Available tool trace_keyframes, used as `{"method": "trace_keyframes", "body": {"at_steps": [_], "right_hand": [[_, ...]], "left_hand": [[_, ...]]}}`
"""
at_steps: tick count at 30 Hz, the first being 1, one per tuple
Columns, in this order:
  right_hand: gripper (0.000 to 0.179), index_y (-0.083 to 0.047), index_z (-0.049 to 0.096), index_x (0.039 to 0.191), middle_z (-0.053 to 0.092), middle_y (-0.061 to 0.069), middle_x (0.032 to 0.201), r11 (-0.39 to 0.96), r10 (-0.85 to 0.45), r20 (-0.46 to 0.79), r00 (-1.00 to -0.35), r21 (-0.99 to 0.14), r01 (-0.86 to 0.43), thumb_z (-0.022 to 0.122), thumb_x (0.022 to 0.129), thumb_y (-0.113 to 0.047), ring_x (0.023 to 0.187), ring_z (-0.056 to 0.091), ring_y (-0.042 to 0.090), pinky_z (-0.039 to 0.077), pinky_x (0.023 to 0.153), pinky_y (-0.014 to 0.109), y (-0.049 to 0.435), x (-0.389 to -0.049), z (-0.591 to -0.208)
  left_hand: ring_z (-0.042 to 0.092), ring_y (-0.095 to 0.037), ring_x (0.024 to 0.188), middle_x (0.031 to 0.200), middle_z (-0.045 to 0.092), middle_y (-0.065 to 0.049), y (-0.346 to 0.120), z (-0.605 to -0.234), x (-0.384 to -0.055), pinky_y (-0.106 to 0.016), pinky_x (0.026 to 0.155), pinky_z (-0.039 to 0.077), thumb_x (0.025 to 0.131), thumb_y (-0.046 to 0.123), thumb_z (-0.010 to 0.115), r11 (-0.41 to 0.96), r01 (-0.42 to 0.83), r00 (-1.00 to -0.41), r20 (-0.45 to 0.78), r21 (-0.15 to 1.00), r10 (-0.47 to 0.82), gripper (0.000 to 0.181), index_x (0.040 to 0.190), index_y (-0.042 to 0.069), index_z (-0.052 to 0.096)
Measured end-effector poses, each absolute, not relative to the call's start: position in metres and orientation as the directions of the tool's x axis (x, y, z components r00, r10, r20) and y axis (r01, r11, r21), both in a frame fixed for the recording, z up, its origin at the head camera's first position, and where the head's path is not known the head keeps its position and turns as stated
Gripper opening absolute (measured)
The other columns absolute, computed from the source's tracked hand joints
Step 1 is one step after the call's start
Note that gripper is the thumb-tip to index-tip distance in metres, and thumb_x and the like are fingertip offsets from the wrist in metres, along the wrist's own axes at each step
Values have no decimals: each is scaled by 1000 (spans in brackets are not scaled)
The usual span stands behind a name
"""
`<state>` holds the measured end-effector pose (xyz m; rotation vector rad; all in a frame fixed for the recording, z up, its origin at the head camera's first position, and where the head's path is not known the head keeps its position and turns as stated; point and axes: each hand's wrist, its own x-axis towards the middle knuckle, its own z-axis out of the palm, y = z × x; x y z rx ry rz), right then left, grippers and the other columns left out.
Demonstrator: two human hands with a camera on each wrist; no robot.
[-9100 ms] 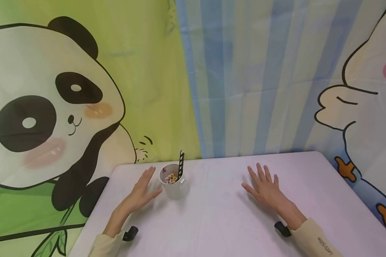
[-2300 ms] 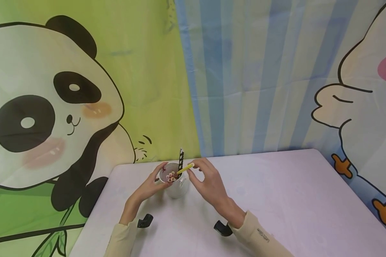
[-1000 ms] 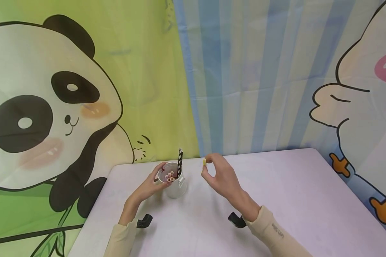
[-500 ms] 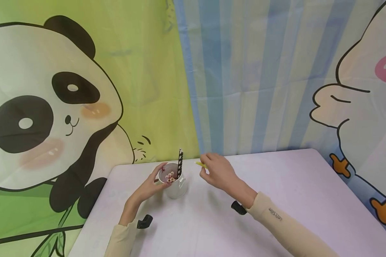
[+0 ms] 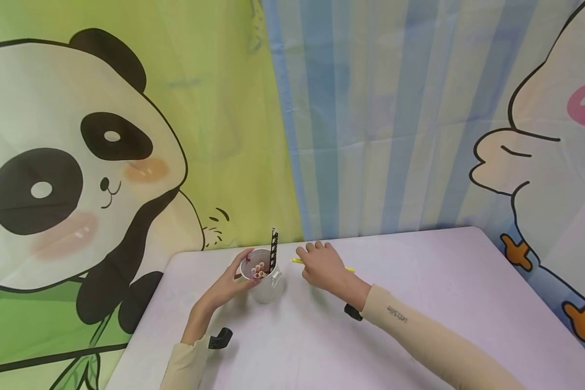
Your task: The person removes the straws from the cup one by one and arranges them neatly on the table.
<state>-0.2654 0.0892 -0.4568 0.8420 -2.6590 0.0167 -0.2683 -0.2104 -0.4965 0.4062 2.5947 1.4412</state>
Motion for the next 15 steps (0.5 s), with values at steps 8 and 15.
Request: {"method": "trace_keyframes", "body": {"at_steps": [8, 15], "right_hand": [[14, -11, 59, 99, 53, 1, 76, 828, -540, 356, -762, 63, -557, 62, 85, -11, 64, 45, 20, 37, 58, 33, 86, -274, -474], [14, -14, 55, 88, 53, -2, 73, 814, -531, 401, -746, -4, -581, 69, 82, -13, 62, 46, 17, 37, 54, 30, 86, -284, -489]], "left_hand": [[22, -36, 152, 162, 33, -5, -209, -497, -267, -72, 116, 19, 84, 38, 81, 505, 147, -956, -8, 850, 292, 91, 157, 38, 27], [22, -37, 152, 162, 33, -6, -210, -498, -267, -72, 116, 18, 84, 36, 81, 502, 158, -956, 6, 850, 292, 92, 158, 33, 27]]}}
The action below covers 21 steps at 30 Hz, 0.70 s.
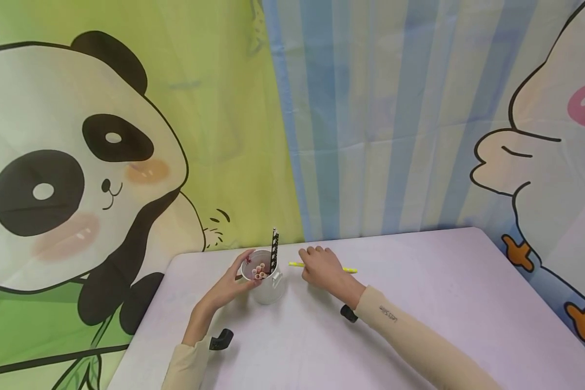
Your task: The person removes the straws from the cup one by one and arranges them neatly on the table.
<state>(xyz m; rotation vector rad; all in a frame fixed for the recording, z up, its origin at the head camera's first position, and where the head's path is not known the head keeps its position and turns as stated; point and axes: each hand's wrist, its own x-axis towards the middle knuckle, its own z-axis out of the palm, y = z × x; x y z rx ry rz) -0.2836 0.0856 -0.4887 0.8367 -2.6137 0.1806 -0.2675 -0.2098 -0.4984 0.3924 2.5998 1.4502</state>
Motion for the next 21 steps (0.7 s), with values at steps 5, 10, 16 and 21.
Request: {"method": "trace_keyframes", "body": {"at_steps": [5, 10, 16, 21], "right_hand": [[15, -12, 57, 85, 54, -1, 73, 800, -516, 378, -769, -108, -590, 71, 80, -12, 62, 48, 17, 38, 51, 31, 84, -291, -499], [12, -13, 61, 87, 57, 0, 77, 809, -507, 313, -803, -147, -568, 72, 83, -14, 65, 51, 18, 43, 53, 32, 84, -298, -510], [9, -13, 64, 88, 58, 1, 82, 817, -506, 251, -825, -166, -552, 73, 86, -14, 69, 54, 20, 47, 58, 36, 87, -303, -518], [7, -13, 66, 88, 59, 1, 83, 820, -510, 233, -828, -159, -549, 73, 86, -14, 71, 55, 20, 49, 60, 36, 89, -304, -519]], "left_hand": [[23, -38, 152, 162, 33, -6, -210, -499, -268, -73, 115, 19, 84, 38, 80, 507, 151, -957, -2, 849, 289, 92, 158, 33, 26], [25, -38, 151, 161, 34, -7, -210, -500, -268, -73, 114, 22, 84, 37, 80, 508, 165, -955, 10, 846, 295, 93, 159, 31, 26], [24, -35, 152, 161, 34, -3, -210, -500, -268, -71, 115, 22, 83, 38, 81, 506, 163, -956, 8, 847, 294, 94, 159, 32, 26], [23, -33, 152, 162, 33, -3, -210, -499, -268, -68, 117, 23, 83, 40, 81, 504, 160, -955, 5, 849, 295, 92, 157, 36, 27]]}}
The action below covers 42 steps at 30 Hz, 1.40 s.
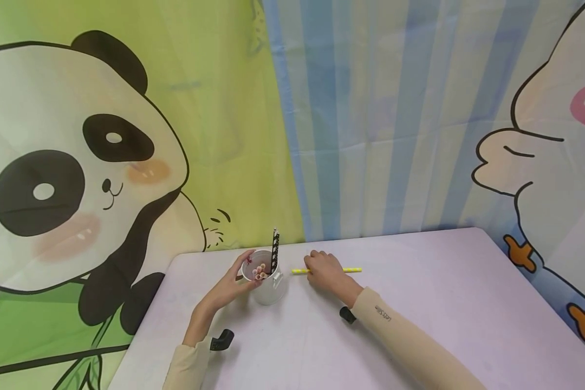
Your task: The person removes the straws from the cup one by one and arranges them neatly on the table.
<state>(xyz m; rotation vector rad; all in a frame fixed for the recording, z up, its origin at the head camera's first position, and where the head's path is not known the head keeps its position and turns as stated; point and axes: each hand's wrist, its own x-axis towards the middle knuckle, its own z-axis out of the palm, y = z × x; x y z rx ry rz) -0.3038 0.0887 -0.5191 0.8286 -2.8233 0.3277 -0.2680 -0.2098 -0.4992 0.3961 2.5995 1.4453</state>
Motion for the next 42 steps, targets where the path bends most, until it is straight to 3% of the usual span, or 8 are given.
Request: {"method": "trace_keyframes", "body": {"at_steps": [9, 16, 29, 42], "right_hand": [[8, -13, 67, 85, 58, 2, 83, 812, -526, 233, -818, -148, -565, 74, 86, -14, 70, 54, 20, 48, 60, 36, 90, -301, -522], [6, -14, 67, 85, 58, 2, 83, 813, -523, 226, -822, -159, -560, 71, 86, -10, 72, 55, 20, 48, 60, 36, 90, -303, -524], [9, -14, 64, 85, 57, 0, 82, 825, -502, 220, -836, -166, -540, 73, 87, -16, 70, 52, 17, 46, 59, 33, 90, -302, -524], [21, -9, 68, 103, 63, 5, 92, 794, -499, 278, -821, -232, -562, 77, 86, -19, 76, 59, 24, 52, 64, 41, 94, -298, -518]], "left_hand": [[23, -30, 153, 161, 33, -2, -208, -498, -268, -62, 120, 25, 83, 40, 81, 494, 150, -955, -3, 856, 296, 92, 157, 38, 27], [23, -31, 153, 161, 33, -3, -208, -499, -268, -62, 120, 25, 83, 40, 82, 489, 154, -954, 0, 859, 299, 95, 159, 31, 26], [24, -31, 152, 160, 34, -2, -208, -498, -266, -62, 119, 25, 83, 40, 81, 487, 147, -955, -5, 861, 296, 93, 158, 35, 27], [25, -30, 152, 160, 35, -2, -209, -499, -269, -62, 119, 26, 83, 39, 82, 483, 140, -956, -9, 864, 294, 93, 158, 35, 26]]}}
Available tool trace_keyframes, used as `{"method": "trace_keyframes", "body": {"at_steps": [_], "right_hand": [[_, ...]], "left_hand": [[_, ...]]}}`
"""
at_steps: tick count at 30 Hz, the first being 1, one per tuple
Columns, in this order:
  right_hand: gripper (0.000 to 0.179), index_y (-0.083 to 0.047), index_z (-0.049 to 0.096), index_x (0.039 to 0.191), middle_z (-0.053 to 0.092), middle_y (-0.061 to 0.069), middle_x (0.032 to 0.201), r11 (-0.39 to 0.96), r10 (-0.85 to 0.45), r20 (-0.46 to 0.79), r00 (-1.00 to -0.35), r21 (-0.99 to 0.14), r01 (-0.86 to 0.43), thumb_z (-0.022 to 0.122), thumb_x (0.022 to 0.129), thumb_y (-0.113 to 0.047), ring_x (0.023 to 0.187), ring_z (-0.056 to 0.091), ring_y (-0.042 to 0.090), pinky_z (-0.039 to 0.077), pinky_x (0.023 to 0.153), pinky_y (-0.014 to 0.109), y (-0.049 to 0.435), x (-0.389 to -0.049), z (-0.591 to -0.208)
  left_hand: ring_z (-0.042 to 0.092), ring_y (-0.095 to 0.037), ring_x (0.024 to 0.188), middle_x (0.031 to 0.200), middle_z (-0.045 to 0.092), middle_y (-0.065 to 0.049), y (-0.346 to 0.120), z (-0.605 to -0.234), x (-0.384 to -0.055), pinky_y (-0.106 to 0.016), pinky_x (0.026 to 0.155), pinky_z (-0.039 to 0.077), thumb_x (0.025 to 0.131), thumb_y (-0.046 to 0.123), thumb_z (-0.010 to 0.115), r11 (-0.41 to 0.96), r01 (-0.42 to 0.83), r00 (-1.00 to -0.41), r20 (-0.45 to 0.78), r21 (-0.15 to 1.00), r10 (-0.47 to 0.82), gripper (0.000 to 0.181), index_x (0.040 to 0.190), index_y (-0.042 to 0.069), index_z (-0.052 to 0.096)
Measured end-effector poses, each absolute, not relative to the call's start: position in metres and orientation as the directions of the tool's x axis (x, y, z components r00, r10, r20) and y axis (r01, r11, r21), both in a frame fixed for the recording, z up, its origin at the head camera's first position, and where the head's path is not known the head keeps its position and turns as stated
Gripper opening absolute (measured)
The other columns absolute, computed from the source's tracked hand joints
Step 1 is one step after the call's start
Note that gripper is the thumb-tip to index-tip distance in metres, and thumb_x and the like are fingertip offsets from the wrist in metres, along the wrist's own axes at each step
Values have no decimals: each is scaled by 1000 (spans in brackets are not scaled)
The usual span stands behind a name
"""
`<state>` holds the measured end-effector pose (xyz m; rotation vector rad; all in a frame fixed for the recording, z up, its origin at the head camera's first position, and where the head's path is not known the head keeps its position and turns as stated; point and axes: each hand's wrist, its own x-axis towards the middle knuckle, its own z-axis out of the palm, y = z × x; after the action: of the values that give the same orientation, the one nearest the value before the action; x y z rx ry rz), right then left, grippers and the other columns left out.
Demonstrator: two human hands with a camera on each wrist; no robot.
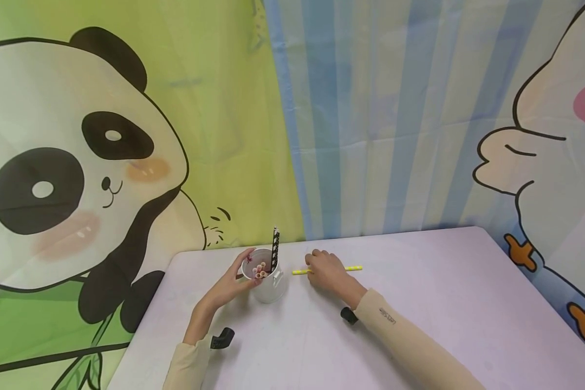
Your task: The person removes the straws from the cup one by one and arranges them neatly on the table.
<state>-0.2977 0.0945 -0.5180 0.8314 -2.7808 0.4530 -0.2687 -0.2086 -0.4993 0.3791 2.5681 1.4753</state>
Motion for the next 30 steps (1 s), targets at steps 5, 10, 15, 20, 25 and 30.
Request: {"method": "trace_keyframes", "body": {"at_steps": [5, 10, 15, 20, 25, 30], "right_hand": [[24, -9, 69, 106, 64, 5, 94, 792, -486, 276, -829, -261, -552, 77, 87, -21, 79, 61, 23, 52, 66, 40, 93, -293, -514], [26, -7, 69, 108, 66, 10, 97, 778, -469, 285, -836, -314, -544, 77, 87, -20, 81, 62, 23, 53, 68, 39, 93, -288, -511], [26, -5, 69, 109, 68, 13, 100, 761, -448, 302, -842, -366, -536, 76, 86, -17, 85, 63, 25, 53, 70, 40, 94, -284, -510], [27, -6, 69, 111, 68, 12, 103, 756, -435, 338, -835, -366, -542, 73, 87, -18, 88, 63, 25, 54, 74, 40, 94, -278, -507], [28, -7, 68, 114, 68, 8, 106, 738, -423, 363, -830, -394, -548, 73, 89, -18, 94, 65, 24, 55, 80, 40, 93, -269, -498], [28, -8, 68, 115, 68, 7, 110, 721, -410, 340, -846, -447, -529, 73, 90, -19, 99, 65, 22, 55, 85, 40, 88, -259, -489]], "left_hand": [[24, -31, 152, 160, 35, -2, -210, -500, -267, -64, 119, 24, 83, 40, 81, 476, 140, -954, -9, 868, 299, 92, 157, 36, 26], [23, -30, 153, 160, 34, -1, -211, -502, -266, -65, 119, 22, 83, 42, 81, 469, 146, -953, -4, 871, 304, 91, 156, 38, 27], [23, -29, 152, 160, 34, -1, -211, -502, -266, -64, 119, 23, 83, 42, 81, 476, 148, -952, -6, 867, 306, 91, 157, 38, 26], [25, -30, 152, 160, 35, -2, -211, -502, -266, -63, 119, 26, 83, 41, 81, 483, 146, -953, -8, 863, 302, 91, 156, 40, 27], [26, -31, 151, 160, 34, -2, -211, -500, -267, -63, 118, 27, 84, 38, 81, 482, 154, -952, -1, 863, 305, 91, 157, 36, 26], [24, -33, 152, 162, 32, -5, -210, -501, -269, -64, 118, 27, 85, 37, 80, 478, 164, -951, 10, 863, 309, 91, 158, 35, 26]]}}
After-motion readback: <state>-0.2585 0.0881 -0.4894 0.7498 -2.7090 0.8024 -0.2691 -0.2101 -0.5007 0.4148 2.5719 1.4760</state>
